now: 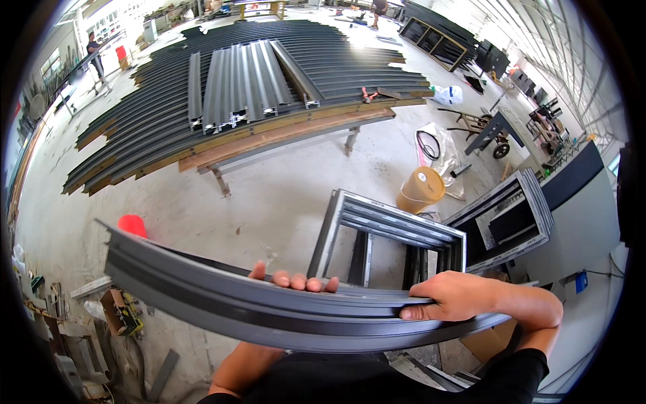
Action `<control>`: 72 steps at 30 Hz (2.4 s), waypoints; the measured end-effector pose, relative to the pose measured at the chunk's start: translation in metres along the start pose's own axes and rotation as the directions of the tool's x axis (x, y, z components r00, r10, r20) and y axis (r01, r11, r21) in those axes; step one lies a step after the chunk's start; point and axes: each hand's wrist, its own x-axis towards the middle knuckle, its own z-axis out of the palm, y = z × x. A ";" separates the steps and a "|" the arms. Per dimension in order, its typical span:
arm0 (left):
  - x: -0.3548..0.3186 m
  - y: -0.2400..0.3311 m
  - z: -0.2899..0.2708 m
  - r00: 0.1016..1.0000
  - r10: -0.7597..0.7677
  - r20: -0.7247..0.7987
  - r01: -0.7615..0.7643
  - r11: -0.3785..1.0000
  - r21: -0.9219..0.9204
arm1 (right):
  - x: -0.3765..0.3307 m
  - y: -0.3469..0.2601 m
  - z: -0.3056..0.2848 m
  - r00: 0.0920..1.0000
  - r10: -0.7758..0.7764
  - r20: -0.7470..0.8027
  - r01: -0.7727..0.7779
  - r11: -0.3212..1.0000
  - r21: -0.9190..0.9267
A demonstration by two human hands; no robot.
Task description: The person sits on a low stool and uses pliers to remove a rubber seal from a grey window frame. They then lift the frame, walk across the workshop floor, and stack it with other frames.
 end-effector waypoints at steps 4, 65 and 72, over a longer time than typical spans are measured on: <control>0.046 -0.057 -0.035 0.985 -0.170 -0.018 0.169 0.983 -0.076 | -0.032 0.066 0.018 0.990 0.116 -0.076 -0.111 0.992 0.067; 0.244 0.108 -0.340 0.832 0.534 -0.150 0.384 -0.360 0.850 | 0.089 0.244 0.018 0.294 0.192 -0.936 -0.570 0.822 -0.010; 0.265 0.113 -0.379 0.805 0.582 -0.115 0.436 -0.448 0.781 | 0.133 0.325 -0.013 0.253 0.135 -0.958 -0.566 0.824 -0.033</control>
